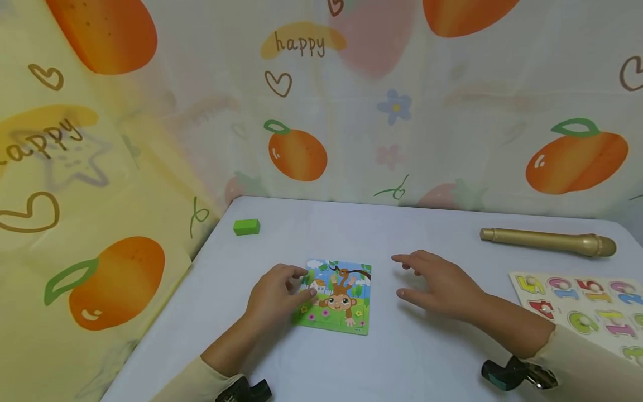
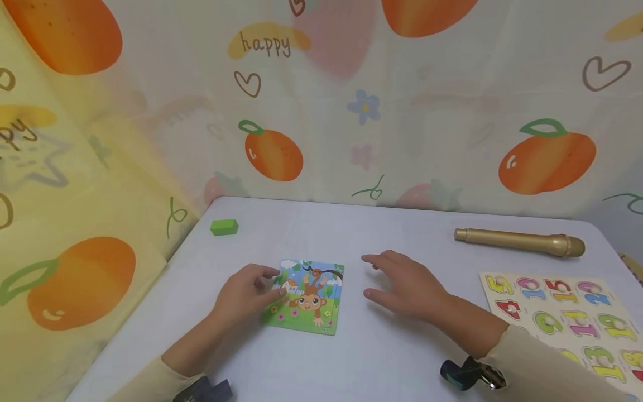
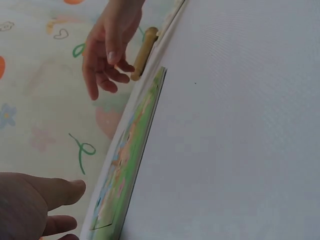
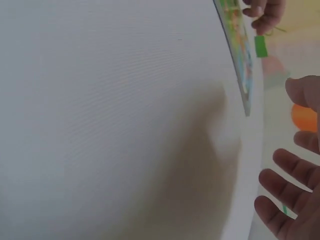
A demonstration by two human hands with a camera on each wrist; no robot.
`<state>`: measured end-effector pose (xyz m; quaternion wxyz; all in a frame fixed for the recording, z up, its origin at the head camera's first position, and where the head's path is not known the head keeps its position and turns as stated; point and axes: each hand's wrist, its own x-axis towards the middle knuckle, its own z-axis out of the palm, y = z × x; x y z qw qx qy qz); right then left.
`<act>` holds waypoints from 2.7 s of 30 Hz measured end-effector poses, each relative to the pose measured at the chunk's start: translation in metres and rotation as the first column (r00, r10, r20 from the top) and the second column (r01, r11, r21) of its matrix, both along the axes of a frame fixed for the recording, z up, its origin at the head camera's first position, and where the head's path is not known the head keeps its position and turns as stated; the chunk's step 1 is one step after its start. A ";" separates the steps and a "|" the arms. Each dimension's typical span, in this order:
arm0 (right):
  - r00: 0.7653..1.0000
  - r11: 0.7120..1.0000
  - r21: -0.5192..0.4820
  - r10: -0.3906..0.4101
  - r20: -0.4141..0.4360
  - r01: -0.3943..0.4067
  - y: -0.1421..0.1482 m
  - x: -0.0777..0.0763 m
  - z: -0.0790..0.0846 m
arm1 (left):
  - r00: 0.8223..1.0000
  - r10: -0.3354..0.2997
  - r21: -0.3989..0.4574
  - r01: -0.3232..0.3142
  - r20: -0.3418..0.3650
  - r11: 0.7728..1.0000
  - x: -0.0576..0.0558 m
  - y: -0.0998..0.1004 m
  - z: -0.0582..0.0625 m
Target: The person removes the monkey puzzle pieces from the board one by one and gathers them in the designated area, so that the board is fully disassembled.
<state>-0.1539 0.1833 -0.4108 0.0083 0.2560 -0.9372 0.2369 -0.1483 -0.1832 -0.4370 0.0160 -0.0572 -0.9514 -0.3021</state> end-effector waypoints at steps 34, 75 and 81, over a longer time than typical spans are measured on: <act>0.960 0.959 -0.244 0.197 0.201 -0.145 -0.105 -0.064 -0.026 | 0.995 -0.008 0.046 0.013 -0.101 0.999 0.004 0.001 -0.017; 0.969 0.994 -0.102 0.068 0.237 -0.044 -0.155 -0.068 -0.028 | 0.990 -0.039 -0.011 0.038 -0.134 0.999 0.001 0.000 -0.022; 0.956 0.991 -0.128 0.078 0.281 -0.043 -0.156 -0.070 -0.026 | 0.989 -0.038 -0.012 0.037 -0.141 0.999 0.001 -0.003 -0.023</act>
